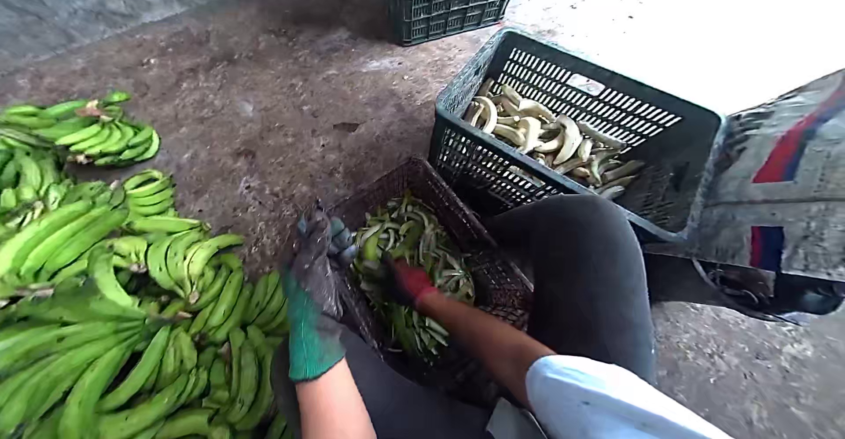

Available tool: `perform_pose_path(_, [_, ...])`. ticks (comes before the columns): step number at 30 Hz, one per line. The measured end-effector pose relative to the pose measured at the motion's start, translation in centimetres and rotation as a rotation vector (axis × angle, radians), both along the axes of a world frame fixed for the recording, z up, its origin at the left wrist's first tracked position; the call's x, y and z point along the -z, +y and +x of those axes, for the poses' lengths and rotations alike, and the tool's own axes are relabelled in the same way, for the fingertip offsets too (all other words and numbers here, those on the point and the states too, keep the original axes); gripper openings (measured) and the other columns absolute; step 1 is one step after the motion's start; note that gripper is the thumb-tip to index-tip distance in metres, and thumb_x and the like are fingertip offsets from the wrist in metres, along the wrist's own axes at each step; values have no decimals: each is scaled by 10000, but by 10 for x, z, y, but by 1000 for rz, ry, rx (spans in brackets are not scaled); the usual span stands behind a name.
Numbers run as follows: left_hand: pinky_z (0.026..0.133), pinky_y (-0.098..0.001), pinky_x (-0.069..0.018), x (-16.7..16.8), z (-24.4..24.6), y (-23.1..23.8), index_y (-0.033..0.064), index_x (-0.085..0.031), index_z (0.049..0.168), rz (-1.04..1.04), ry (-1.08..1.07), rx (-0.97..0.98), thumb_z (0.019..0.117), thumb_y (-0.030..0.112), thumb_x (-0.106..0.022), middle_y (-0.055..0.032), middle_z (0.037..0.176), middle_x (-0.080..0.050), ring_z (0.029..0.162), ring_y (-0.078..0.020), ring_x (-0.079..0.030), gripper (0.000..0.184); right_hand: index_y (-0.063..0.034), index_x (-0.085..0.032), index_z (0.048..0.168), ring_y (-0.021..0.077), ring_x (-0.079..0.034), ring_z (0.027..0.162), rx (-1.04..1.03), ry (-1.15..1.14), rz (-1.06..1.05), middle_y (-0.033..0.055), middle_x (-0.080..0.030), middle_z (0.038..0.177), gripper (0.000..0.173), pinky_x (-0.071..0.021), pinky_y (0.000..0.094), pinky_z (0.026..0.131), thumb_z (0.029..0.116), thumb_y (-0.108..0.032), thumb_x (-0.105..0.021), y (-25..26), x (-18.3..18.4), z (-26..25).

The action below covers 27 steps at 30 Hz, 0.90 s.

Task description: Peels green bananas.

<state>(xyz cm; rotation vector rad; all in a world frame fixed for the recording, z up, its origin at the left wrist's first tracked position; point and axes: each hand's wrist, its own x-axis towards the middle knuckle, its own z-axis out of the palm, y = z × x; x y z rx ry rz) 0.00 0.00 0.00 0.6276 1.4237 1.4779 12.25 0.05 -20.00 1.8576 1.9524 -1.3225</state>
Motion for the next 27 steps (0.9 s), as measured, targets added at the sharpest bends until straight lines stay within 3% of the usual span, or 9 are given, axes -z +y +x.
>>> perform_pose_path(5, [539, -290, -593, 1, -7, 7, 2, -560, 1230, -9, 41, -32, 1059, 99, -510, -75, 807, -658, 633, -155, -670, 203, -88, -317, 1588, 446, -559, 1290, -9, -109, 22, 237, -484, 1506, 721, -479, 655, 987, 978, -333, -611, -6, 31, -24])
perform_pose_path(8, [560, -278, -598, 6, -8, 10, -23, -554, 1256, 5, 54, 22, 1048, 74, -515, -79, 818, -669, 645, -147, -679, 233, -53, -569, 1351, 431, -623, 1198, -117, -83, -25, 223, -629, 1322, 443, -491, 650, 958, 1040, -361, -497, 11, 13, -8])
perform_pose_path(10, [559, -272, -582, 6, -5, 9, -30, -561, 1250, -51, 154, 51, 1023, 74, -565, -77, 830, -664, 651, -133, -665, 250, -67, -608, 1280, 408, -652, 1149, -101, -34, -33, 203, -674, 1231, 418, -506, 641, 926, 1040, -389, -490, 19, -10, 4])
perform_pose_path(13, [784, -366, -571, 5, -9, 8, -2, -581, 1312, -290, 563, 211, 987, 222, -670, -143, 1073, -665, 896, -191, -666, 405, -83, -640, 1211, 367, -668, 1075, 56, 102, -14, 179, -694, 1128, 382, -512, 627, 903, 988, -390, -591, 33, -41, 24])
perform_pose_path(14, [933, -431, -527, 9, -12, 8, -13, -578, 1341, -352, 709, 282, 986, 257, -671, -191, 1191, -660, 1056, -255, -651, 456, -82, -657, 1159, 354, -672, 1038, 76, 124, 6, 167, -697, 1088, 366, -515, 620, 882, 959, -388, -627, 37, -47, 31])
perform_pose_path(16, [1077, -510, -432, 16, -13, 6, -24, -553, 1385, -423, 883, 400, 1008, 280, -631, -247, 1309, -616, 1237, -350, -584, 490, -68, -673, 1089, 315, -675, 923, 142, 194, 1, 151, -694, 999, 328, -528, 584, 808, 906, -339, -697, 38, -50, 43])
perform_pose_path(19, [1087, -539, -433, 17, -7, 6, 50, -507, 1464, -510, 1001, 551, 1002, 287, -634, -227, 1346, -608, 1265, -368, -576, 535, -39, -658, 1077, 201, -641, 723, 398, 414, -49, 93, -665, 871, 264, -543, 426, 662, 934, -259, -686, 36, -63, 47])
perform_pose_path(23, [1067, -599, -429, 13, 14, 6, 116, -391, 1555, -660, 1165, 828, 972, 309, -673, -242, 1386, -578, 1288, -425, -552, 676, -10, -631, 1084, 143, -604, 592, 639, 825, -52, 38, -617, 738, 179, -541, 331, 547, 960, -137, -654, 24, -111, 58])
perform_pose_path(27, [1070, -581, -430, 17, 31, 10, 110, -545, 1446, -438, 1101, 748, 907, 327, -746, -215, 1321, -629, 1248, -377, -588, 614, -63, -584, 958, 99, -573, 549, 662, 1214, -41, -10, -588, 651, 66, -531, 279, 540, 970, -48, -521, 19, -153, 76])
